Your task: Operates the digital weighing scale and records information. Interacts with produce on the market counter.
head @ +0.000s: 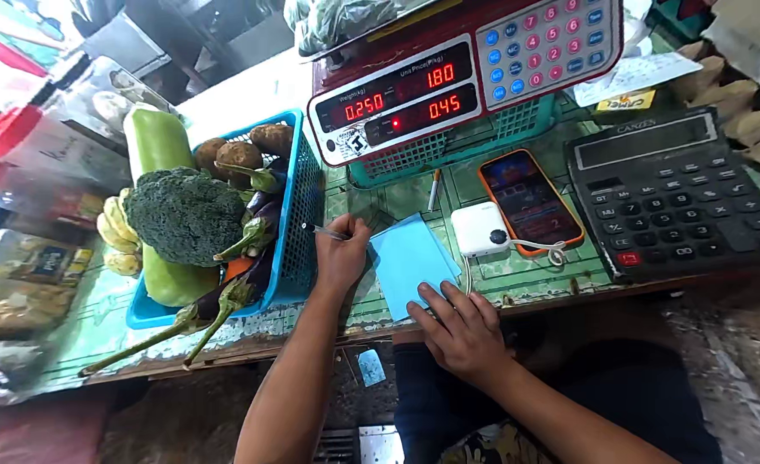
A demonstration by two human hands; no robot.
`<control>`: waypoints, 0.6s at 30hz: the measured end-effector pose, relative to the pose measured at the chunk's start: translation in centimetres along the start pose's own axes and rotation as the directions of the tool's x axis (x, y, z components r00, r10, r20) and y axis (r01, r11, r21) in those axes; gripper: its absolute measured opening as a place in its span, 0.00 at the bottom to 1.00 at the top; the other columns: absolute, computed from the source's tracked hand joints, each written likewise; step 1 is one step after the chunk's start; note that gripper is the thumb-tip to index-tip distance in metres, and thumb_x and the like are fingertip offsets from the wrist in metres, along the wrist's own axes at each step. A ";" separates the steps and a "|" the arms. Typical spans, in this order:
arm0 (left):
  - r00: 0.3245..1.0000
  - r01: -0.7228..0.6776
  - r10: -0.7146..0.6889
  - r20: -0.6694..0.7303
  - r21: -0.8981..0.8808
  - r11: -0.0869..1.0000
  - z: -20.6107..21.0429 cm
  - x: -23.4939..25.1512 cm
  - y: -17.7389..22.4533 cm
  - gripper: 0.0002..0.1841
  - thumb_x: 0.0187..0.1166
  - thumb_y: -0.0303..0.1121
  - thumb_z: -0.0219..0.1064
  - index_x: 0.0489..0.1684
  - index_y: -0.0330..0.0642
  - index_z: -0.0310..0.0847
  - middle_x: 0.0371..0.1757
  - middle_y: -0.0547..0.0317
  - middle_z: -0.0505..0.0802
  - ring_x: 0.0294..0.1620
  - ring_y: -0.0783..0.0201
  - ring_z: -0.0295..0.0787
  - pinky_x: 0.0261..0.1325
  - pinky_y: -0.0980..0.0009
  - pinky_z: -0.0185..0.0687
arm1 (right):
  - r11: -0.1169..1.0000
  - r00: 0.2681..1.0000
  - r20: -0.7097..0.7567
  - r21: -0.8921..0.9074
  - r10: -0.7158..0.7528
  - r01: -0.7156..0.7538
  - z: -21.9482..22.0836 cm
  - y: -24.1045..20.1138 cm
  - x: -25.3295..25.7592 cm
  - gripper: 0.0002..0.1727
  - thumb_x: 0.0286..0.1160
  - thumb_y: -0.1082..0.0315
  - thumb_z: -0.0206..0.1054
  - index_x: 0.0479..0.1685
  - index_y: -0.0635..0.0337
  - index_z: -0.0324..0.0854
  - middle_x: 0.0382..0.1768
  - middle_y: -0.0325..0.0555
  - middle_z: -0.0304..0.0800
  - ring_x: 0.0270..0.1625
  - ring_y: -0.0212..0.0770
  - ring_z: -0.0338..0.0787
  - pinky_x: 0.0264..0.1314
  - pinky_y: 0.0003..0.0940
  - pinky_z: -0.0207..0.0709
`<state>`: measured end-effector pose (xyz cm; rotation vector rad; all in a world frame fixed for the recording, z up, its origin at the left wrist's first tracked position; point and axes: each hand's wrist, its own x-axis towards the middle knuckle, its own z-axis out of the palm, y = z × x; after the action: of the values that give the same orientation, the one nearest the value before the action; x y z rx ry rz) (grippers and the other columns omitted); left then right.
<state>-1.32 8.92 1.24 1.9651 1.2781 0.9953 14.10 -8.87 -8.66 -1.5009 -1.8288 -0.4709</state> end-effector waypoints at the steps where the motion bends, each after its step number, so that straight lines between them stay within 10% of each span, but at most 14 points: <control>1: 1.000 0.010 -0.010 -0.002 -0.007 1.000 0.0 0.1 0.0 0.20 0.82 0.30 0.62 0.13 0.50 0.66 0.12 0.66 0.71 0.12 0.71 0.65 0.17 0.75 0.60 | 1.000 1.000 0.002 -0.001 0.000 0.000 0.0 0.0 0.0 0.23 0.82 0.56 0.57 0.77 0.32 0.74 0.81 0.34 0.76 0.86 0.42 0.67 0.90 0.45 0.45; 18: 0.999 -0.054 0.054 0.006 0.051 0.997 0.5 0.2 -0.1 0.21 0.81 0.28 0.62 0.13 0.53 0.63 0.13 0.73 0.70 0.13 0.77 0.64 0.18 0.80 0.62 | 0.999 1.000 -0.016 0.031 -0.013 0.013 0.1 0.1 -0.2 0.23 0.85 0.59 0.58 0.78 0.35 0.73 0.81 0.36 0.77 0.84 0.45 0.71 0.87 0.45 0.53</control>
<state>-0.87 9.10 0.93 2.0494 1.2656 0.9931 14.22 -8.90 -8.91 -1.4612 -1.8267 -0.4571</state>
